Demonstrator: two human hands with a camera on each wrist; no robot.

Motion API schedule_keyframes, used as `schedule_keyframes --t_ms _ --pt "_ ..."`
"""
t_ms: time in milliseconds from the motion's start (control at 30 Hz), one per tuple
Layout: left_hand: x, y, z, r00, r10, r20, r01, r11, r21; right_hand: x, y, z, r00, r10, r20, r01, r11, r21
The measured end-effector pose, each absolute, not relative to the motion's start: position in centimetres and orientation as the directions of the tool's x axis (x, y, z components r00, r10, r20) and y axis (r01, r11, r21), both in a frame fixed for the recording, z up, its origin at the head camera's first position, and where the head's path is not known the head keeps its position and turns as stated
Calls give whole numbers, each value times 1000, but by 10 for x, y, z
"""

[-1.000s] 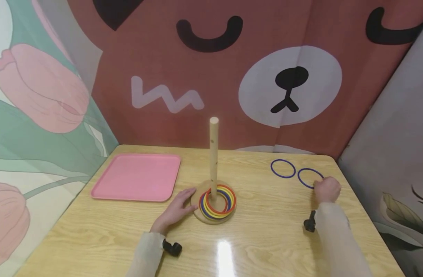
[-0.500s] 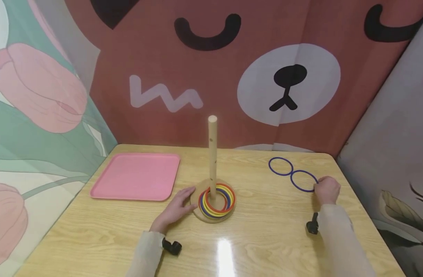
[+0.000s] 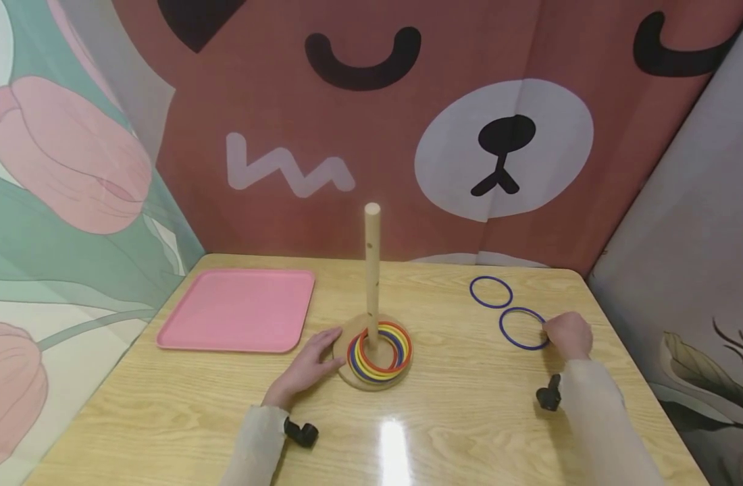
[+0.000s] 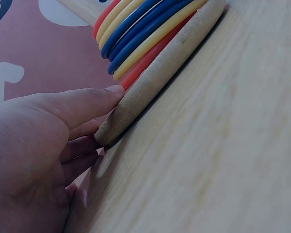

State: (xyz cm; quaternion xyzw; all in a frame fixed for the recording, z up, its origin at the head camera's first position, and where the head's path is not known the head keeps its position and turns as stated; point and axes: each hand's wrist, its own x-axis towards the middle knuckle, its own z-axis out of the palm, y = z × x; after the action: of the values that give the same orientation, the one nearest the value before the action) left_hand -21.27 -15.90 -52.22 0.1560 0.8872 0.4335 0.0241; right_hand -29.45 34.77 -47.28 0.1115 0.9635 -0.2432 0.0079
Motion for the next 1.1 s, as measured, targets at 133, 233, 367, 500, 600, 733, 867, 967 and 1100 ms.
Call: schedule_keyframes --t_ms 133,233,367,500,600,733,867,967,1100 --pt "-212 -159 -522 -953 292 80 243 579 778 -291 350 -473 -980 169 -103 198 812 -549" --pt "-211 -158 -521 -957 282 70 228 582 781 -290 352 -474 -972 184 -148 236 745 -624" --pt "-210 -158 -520 -959 275 67 223 588 778 -288 354 -480 -955 204 -215 295 577 -762" --pt "-211 -158 -521 -960 272 61 216 588 780 -285 353 -484 -935 207 -289 346 348 -872" --pt "-211 -158 -521 -961 272 56 212 585 783 -281 348 -483 -934 195 -298 341 251 -906" --pt "-211 -158 -521 -959 276 58 214 579 787 -275 342 -481 -945 180 -274 305 179 -935" --pt "-211 -158 -521 -959 279 58 216 580 785 -274 338 -479 -949 186 -256 272 67 -960" --pt "-211 -158 -520 -958 280 65 224 584 780 -276 335 -475 -955 192 -225 238 47 -970" --pt "-211 -158 -521 -958 280 68 227 590 775 -283 334 -471 -970 183 -158 174 75 -982"
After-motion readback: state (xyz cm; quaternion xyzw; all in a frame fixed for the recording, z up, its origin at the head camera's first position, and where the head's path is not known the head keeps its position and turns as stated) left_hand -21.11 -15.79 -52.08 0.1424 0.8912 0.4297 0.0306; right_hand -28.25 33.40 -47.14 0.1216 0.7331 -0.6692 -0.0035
